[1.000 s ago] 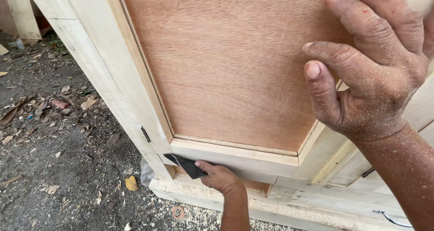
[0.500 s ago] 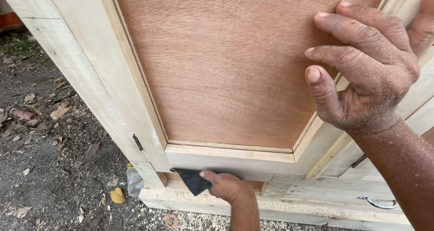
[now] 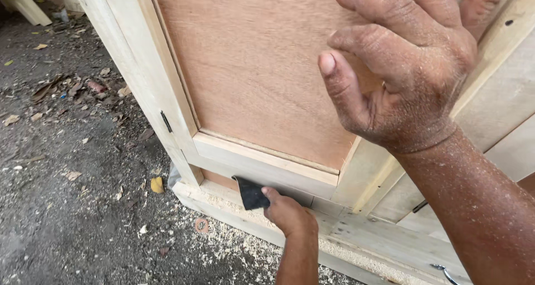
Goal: The person sands the wooden frame and trim of a cabinet door using a folded sheet of sandpaper, working by hand along the vertical stiles, corners, and lower rails. They move progressively around the frame, brushing away dust and sanding different sections including the edges near the handle and hinges.
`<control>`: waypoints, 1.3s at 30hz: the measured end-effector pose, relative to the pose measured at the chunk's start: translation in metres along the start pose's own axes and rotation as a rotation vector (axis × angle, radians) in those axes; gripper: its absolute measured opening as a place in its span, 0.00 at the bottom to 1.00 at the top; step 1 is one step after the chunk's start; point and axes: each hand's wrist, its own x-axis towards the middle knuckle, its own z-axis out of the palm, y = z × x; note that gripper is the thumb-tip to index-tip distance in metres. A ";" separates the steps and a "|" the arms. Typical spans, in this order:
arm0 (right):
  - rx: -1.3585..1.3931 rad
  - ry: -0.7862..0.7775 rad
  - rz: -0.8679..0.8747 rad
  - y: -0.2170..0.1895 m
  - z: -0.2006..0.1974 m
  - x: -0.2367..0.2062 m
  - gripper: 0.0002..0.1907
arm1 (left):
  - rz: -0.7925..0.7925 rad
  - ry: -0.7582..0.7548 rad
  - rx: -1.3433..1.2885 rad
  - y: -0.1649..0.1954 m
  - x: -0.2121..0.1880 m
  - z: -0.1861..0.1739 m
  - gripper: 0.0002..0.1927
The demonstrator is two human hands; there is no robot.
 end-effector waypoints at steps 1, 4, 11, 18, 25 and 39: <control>0.056 -0.007 0.018 0.002 0.001 -0.005 0.06 | -0.018 0.005 -0.004 -0.006 -0.004 0.003 0.34; 0.143 -0.010 -0.022 0.005 0.001 -0.014 0.05 | -0.060 0.019 -0.032 -0.011 -0.008 0.002 0.33; 0.215 0.048 -0.113 0.006 0.003 -0.015 0.05 | 0.220 0.069 0.134 -0.041 -0.005 -0.061 0.32; 0.315 -0.058 -0.140 0.017 -0.010 -0.031 0.05 | -0.120 0.011 -0.175 -0.127 -0.050 -0.029 0.28; -0.109 -0.214 -0.239 0.031 -0.061 -0.035 0.06 | 0.025 0.051 -0.012 -0.139 -0.010 -0.032 0.34; -0.088 -0.258 0.110 0.025 -0.026 -0.060 0.18 | 0.137 0.084 0.339 -0.154 0.024 -0.063 0.39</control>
